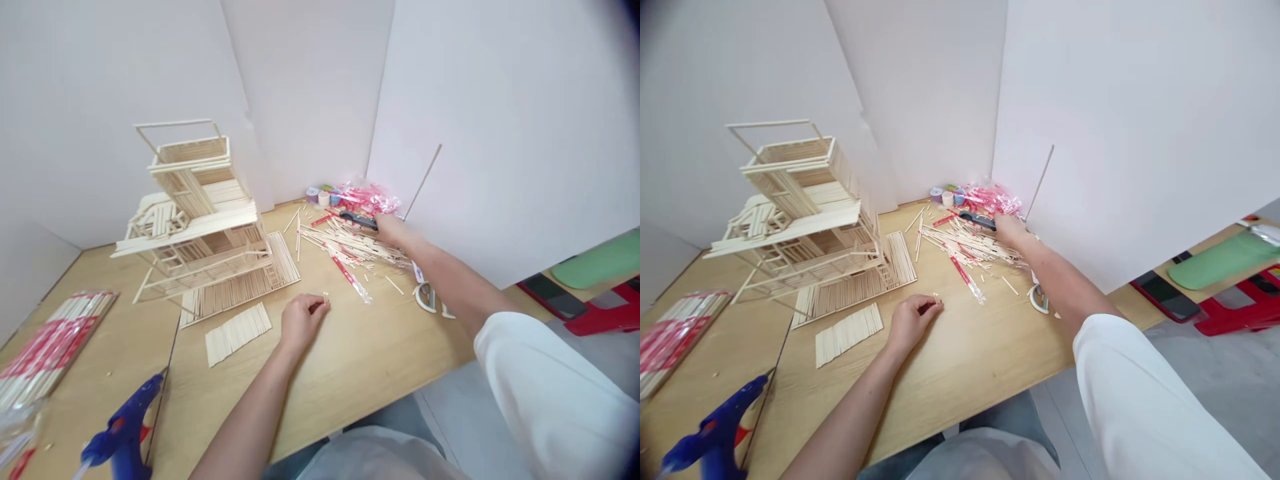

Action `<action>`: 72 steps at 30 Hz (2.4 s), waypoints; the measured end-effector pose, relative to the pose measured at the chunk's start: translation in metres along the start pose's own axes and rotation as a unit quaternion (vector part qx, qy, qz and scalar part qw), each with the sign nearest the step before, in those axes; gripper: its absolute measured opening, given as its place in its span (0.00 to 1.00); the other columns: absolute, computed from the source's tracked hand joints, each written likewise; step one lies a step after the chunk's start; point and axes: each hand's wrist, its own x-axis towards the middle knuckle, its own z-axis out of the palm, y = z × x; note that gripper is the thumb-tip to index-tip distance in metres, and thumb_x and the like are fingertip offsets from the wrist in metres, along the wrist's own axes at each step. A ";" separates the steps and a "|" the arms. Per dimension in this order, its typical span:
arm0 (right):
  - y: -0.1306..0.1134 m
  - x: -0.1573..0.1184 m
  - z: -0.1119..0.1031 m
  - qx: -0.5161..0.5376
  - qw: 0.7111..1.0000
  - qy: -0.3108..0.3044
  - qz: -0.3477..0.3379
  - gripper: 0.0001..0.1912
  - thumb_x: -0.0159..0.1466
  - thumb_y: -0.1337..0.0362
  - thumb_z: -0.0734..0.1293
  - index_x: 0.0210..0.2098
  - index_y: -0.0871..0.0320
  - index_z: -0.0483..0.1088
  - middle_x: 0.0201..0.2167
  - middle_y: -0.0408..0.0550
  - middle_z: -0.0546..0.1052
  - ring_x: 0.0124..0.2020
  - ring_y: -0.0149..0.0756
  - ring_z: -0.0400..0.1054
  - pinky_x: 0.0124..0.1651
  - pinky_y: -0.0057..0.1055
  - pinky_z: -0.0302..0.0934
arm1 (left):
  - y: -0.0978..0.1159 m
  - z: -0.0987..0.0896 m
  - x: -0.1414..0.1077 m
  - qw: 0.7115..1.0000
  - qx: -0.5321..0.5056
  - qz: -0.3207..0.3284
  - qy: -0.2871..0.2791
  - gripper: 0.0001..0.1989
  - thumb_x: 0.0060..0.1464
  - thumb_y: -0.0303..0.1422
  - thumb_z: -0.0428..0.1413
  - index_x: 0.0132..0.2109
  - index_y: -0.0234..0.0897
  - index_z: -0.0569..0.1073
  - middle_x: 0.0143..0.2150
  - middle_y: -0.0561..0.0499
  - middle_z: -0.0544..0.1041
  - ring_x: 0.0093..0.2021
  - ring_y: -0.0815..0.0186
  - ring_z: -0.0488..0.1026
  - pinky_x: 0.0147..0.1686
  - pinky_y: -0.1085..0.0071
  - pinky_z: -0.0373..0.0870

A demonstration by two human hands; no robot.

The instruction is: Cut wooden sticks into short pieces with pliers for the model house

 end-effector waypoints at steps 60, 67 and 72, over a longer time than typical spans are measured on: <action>-0.155 -0.143 0.036 0.644 0.749 -0.070 0.135 0.28 0.39 0.56 0.82 0.27 0.53 0.61 0.20 0.35 0.70 0.24 0.33 0.71 0.32 0.33 0.68 | 0.007 -0.010 -0.003 0.986 -0.150 -0.027 -0.071 0.20 0.59 0.47 0.57 0.36 0.34 0.83 0.30 0.50 0.81 0.28 0.68 0.70 0.31 0.72 0.61; -0.151 -0.146 0.021 0.584 0.795 -0.112 0.120 0.28 0.45 0.47 0.80 0.29 0.54 0.64 0.24 0.40 0.75 0.26 0.36 0.75 0.29 0.32 0.70 | 0.003 -0.015 -0.001 0.976 -0.191 -0.072 -0.075 0.21 0.56 0.48 0.58 0.30 0.33 0.81 0.27 0.49 0.79 0.24 0.70 0.65 0.28 0.72 0.58; -0.131 -0.156 0.001 0.507 0.804 -0.285 0.123 0.31 0.51 0.36 0.74 0.27 0.59 0.68 0.23 0.50 0.78 0.23 0.35 0.74 0.28 0.30 0.71 | 0.002 -0.020 0.000 0.957 -0.262 -0.115 -0.057 0.23 0.51 0.51 0.61 0.34 0.31 0.82 0.28 0.46 0.80 0.23 0.72 0.62 0.26 0.72 0.57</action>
